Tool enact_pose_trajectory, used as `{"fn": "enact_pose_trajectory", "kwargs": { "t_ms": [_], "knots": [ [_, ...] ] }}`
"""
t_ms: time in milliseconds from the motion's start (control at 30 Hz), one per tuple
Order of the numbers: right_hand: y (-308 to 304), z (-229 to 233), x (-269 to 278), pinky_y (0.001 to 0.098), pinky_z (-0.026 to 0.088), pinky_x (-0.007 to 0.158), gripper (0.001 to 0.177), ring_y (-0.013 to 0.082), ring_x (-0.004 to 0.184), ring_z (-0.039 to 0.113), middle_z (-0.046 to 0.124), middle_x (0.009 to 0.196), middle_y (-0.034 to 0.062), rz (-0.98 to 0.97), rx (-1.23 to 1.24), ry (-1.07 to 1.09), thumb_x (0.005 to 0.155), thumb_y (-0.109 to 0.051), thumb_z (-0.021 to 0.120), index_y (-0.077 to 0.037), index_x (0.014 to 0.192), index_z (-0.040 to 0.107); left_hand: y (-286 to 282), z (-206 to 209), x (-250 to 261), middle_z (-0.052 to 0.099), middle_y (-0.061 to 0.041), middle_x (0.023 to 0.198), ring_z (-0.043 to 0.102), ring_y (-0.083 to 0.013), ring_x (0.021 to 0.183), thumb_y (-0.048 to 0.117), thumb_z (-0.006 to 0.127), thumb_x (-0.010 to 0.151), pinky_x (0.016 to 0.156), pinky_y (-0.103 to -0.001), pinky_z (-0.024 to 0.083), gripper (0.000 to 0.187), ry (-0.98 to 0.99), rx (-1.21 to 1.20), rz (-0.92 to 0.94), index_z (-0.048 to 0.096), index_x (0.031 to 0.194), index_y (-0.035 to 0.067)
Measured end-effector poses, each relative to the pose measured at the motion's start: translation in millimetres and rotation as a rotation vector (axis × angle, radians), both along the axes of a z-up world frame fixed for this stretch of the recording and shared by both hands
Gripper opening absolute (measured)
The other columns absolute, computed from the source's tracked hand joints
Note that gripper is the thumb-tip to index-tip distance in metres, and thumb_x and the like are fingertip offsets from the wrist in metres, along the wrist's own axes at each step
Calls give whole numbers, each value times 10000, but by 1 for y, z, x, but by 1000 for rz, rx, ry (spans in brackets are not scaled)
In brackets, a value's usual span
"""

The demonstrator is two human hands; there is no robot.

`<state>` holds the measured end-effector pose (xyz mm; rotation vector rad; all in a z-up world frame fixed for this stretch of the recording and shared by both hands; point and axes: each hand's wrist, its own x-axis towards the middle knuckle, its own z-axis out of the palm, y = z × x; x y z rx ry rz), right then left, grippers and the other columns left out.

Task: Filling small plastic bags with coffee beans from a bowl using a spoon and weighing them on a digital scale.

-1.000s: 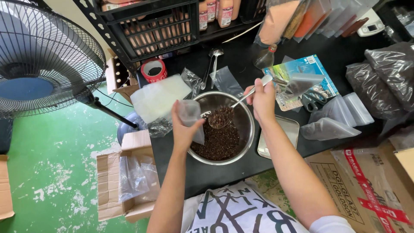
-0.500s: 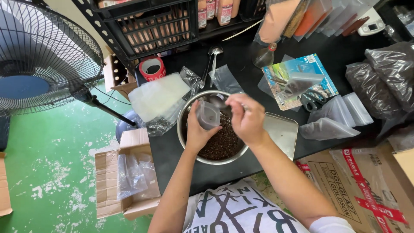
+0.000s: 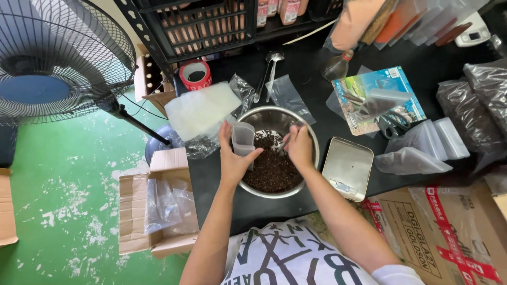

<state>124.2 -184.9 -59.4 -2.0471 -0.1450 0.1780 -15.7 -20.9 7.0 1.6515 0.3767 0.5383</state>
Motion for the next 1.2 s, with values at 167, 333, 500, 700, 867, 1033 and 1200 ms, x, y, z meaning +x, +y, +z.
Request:
{"fn": "enact_pose_trajectory", "kwargs": {
  "t_ms": [167, 333, 500, 700, 867, 1033, 1200],
  "knots": [
    [4, -49, 6, 375, 554, 520, 335, 231, 508, 686, 719, 656, 62, 1, -7, 127, 1120, -310, 360, -3, 1120, 494, 4, 8, -4, 247, -265, 1613, 227, -476, 1492, 328, 951, 732, 1174, -702, 137, 1246, 18, -10, 13, 101, 1621, 123],
    [-6, -4, 19, 292, 489, 372, 282, 175, 371, 579, 662, 550, 29, -98, 137, 120, 1119, -268, 363, -17, 1127, 490, 8, 5, -3, 196, -255, 1629, 179, -520, 1487, 301, 935, 769, 1133, -767, 125, 1209, 33, -79, 24, 91, 1628, 192],
    [-15, 35, 38, 250, 387, 308, 203, 157, 349, 491, 605, 604, 102, -97, 467, 119, 1118, -148, 331, 42, 1183, 361, 6, 3, -1, 194, -238, 1635, 168, -518, 1492, 319, 930, 773, 1135, -765, 130, 1185, 72, -98, 50, 108, 1620, 215],
    [-16, 93, 56, 251, 377, 288, 150, 147, 331, 478, 607, 596, 108, -104, 519, 39, 1118, -151, 347, -4, 1147, 365, 1, -3, 3, 277, -220, 1613, 239, -470, 1491, 302, 938, 754, 1160, -731, 35, 1201, 63, -23, 31, 116, 1620, 169],
    [-11, 128, 65, 232, 384, 289, 206, 123, 342, 495, 623, 620, 92, -86, 527, -26, 1121, -169, 355, 8, 1228, 348, -24, 1, 6, 399, -204, 1553, 326, -425, 1457, 274, 956, 713, 1161, -694, -39, 1176, 69, 168, -5, 204, 1603, 118],
    [6, 170, 6, 219, 416, 383, 173, 111, 410, 533, 638, 645, 39, 2, 348, -360, 1127, -215, 333, -58, 1088, 393, -37, 0, 10, 443, -215, 1518, 383, -421, 1418, 218, 976, 666, 1137, -735, -55, 1160, 66, 254, -30, 261, 1567, 62],
    [15, 143, -48, 311, 597, 674, 116, 213, 612, 713, 741, 737, -52, 158, 28, -1159, 950, -238, 732, -129, 942, 694, -34, -2, 9, 442, -203, 1525, 394, -399, 1420, 309, 963, 690, 1121, -766, -55, 1165, 65, 298, -32, 239, 1572, 71]
  ]
}}
